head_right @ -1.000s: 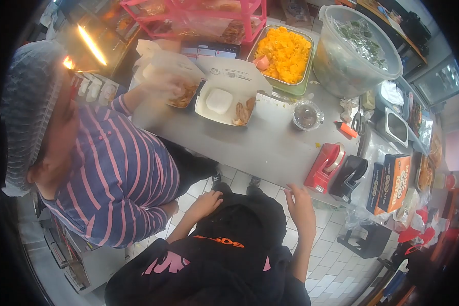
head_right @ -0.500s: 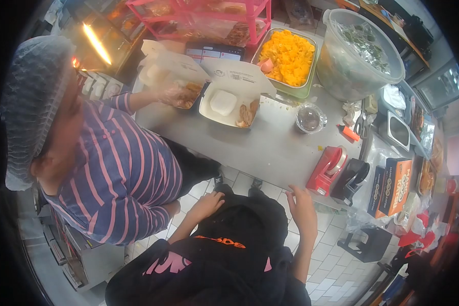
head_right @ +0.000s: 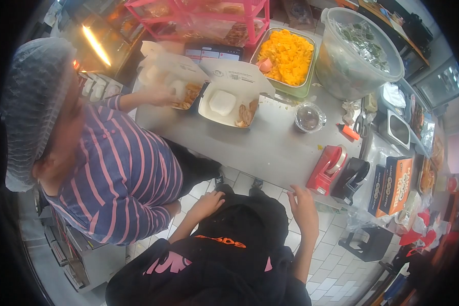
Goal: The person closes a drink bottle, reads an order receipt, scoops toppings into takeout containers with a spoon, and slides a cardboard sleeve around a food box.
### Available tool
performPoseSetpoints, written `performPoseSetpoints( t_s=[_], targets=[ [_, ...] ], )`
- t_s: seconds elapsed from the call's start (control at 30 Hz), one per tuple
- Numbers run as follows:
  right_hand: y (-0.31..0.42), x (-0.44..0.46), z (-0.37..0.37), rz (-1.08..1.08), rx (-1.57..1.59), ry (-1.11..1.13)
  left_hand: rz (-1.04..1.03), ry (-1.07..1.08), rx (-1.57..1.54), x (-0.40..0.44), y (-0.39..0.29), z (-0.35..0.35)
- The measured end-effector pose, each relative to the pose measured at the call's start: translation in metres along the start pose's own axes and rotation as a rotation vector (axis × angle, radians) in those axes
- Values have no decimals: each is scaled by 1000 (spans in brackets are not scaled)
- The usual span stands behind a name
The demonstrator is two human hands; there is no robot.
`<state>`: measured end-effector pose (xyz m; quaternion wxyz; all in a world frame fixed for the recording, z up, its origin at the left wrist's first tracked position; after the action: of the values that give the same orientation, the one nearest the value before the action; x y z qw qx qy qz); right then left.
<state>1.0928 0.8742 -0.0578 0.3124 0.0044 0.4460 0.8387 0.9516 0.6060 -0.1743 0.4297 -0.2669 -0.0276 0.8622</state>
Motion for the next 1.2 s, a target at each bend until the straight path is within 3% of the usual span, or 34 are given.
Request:
performPoseSetpoints(
  t_s=[0.37, 0.63, 0.8, 0.97, 1.07, 1.13, 1.17, 1.2],
  targets=[
    [0, 1, -1, -16, -12, -1, 33, 63, -3, -3, 1, 5],
    [-14, 2, -2, 91, 2, -91, 77, 130, -54, -2, 4, 21],
    [-9, 10, 0, 32, -10, -70, 102, 143, -17, -3, 10, 32],
    [-4, 12, 2, 18, 2, -34, 63, 23, -92, -10, 26, 14],
    [-2, 11, 10, 42, -41, -13, 4, 416, -88, -49, 36, -7],
    [-4, 9, 18, 32, -51, -29, -70, 699, -104, -89, 23, 29],
    [-6, 8, 22, 23, -61, -33, -98, 570, -124, -111, 10, 69],
    [-7, 9, 25, 31, -79, -53, -187, 751, -240, -118, 21, 61]
  ],
)
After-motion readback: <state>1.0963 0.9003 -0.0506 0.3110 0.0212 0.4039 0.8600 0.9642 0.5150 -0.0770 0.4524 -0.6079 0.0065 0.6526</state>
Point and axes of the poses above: each hand's wrist, its own x-axis towards the middle knuckle, its own z-axis out of the back of the hand, y = z × x, the point moved 3 cm from there along x, towards the middle knuckle, and after that the axes turned 10 degrees about x, right-handed, at the moved point
